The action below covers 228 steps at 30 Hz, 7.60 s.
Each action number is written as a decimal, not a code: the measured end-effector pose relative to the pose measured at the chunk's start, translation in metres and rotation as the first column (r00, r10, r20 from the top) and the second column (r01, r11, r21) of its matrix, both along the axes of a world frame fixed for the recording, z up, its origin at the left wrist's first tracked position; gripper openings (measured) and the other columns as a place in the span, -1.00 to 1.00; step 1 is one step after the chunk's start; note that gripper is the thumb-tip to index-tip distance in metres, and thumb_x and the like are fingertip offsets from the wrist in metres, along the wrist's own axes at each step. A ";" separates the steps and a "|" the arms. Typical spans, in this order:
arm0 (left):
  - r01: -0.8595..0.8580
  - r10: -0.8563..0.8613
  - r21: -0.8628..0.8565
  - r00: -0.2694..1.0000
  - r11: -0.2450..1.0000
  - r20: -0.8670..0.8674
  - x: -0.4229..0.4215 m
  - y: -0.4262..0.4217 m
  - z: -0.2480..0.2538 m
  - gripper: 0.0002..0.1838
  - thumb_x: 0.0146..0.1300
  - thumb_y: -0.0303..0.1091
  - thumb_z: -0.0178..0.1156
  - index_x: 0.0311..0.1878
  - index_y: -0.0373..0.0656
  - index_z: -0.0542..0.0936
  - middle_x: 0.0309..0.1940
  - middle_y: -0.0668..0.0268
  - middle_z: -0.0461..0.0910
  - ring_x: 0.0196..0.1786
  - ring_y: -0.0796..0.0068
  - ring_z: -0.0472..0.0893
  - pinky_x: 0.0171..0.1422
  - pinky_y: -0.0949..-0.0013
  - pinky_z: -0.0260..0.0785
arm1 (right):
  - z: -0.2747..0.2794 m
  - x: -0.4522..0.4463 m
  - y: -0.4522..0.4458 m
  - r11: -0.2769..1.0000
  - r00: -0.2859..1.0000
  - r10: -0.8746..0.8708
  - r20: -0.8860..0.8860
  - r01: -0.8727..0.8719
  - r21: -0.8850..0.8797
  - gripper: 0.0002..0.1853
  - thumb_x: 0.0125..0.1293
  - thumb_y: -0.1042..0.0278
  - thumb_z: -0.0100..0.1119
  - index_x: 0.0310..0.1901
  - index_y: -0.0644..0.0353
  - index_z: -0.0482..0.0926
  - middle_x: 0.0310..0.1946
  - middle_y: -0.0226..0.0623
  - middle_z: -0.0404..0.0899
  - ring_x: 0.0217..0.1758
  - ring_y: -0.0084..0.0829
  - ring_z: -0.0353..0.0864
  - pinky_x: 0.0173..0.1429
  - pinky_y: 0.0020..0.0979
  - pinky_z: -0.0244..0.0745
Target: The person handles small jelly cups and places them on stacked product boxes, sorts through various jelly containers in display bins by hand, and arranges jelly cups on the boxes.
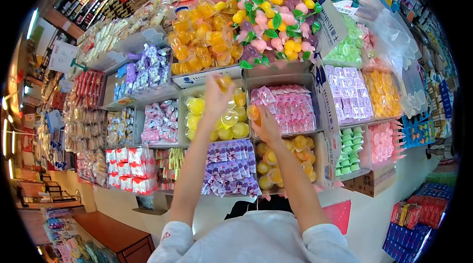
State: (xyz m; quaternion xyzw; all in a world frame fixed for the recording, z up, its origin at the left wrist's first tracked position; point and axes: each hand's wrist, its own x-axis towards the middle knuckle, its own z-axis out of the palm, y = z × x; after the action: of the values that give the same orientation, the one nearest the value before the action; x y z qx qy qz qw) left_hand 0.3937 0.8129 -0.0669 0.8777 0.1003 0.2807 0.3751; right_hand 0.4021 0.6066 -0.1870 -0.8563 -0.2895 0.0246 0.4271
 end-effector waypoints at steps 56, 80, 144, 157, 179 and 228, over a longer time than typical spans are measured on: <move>0.499 -0.255 0.436 0.824 0.749 -0.506 -0.019 -0.073 -0.072 -0.32 0.03 -0.48 0.28 0.29 -0.16 0.35 0.22 -0.01 0.41 0.22 -0.07 0.43 0.27 -0.01 0.35 | 0.002 -0.003 -0.002 0.997 0.997 -0.066 -0.032 0.065 -0.030 -0.34 0.11 0.34 0.32 0.27 0.15 0.33 0.29 -0.05 0.35 0.17 0.09 0.52 0.16 -0.05 0.53; 0.133 -0.083 0.048 0.820 0.990 -0.566 -0.016 -0.063 -0.031 -0.36 0.05 -0.14 0.32 0.11 -0.31 0.32 -0.26 -0.19 0.63 -0.21 -0.23 0.66 -0.12 -0.06 0.54 | -0.003 -0.003 0.000 0.993 0.983 -0.119 0.137 0.116 0.033 -0.39 0.33 0.36 0.17 0.42 -0.05 0.30 0.06 -0.10 0.48 0.14 -0.06 0.51 0.18 -0.13 0.52; 0.081 -0.064 0.047 0.956 0.996 -0.286 -0.026 -0.021 -0.062 -0.52 0.27 -0.53 0.08 0.26 -0.42 0.33 0.22 -0.23 0.33 0.28 -0.22 0.40 0.36 0.03 0.32 | 0.023 0.060 0.097 0.854 0.962 0.262 0.079 -0.193 -0.483 -0.52 0.05 0.39 0.33 0.06 0.22 0.48 0.05 -0.01 0.48 0.17 0.10 0.38 0.20 -0.01 0.45; 0.016 -0.041 -0.334 0.997 0.942 -0.069 0.003 0.002 -0.007 -0.44 0.48 -0.24 0.08 0.40 -0.37 0.24 -0.23 0.12 0.58 -0.21 0.31 0.62 0.00 0.33 0.49 | 0.133 0.084 0.113 0.977 0.893 0.183 0.412 -0.210 0.021 -0.50 0.13 0.37 0.29 0.11 0.34 0.43 0.04 0.06 0.48 0.13 0.10 0.42 0.25 -0.08 0.38; 0.007 -0.012 0.093 0.998 0.996 0.056 0.122 0.072 0.047 -0.58 0.41 -0.19 0.12 0.14 -0.33 0.51 0.10 -0.08 0.54 0.18 0.00 0.54 0.24 0.13 0.39 | 0.161 0.231 0.188 0.950 0.881 0.252 0.401 -0.304 0.072 -0.13 0.05 0.55 0.30 0.42 0.35 0.13 0.37 0.15 0.25 0.46 0.08 0.23 0.52 -0.13 0.17; 0.002 -0.284 -0.717 0.919 0.697 -0.273 -0.252 -0.222 -0.063 -0.61 0.40 -0.48 0.18 0.25 -0.32 0.44 0.08 0.09 0.61 0.13 0.30 0.63 0.13 0.34 0.51 | 0.106 -0.150 -0.180 0.992 0.845 0.104 -0.525 -0.049 0.118 -0.79 0.32 0.52 0.19 -0.03 0.34 0.63 -0.20 -0.14 0.67 -0.18 -0.31 0.66 -0.13 -0.41 0.52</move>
State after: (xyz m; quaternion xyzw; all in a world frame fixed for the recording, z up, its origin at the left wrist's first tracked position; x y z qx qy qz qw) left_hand 0.1421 0.5913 -0.1298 0.7089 0.1972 0.0229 0.6768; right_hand 0.2519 0.4270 -0.0811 -0.7815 -0.1952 0.2622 0.5314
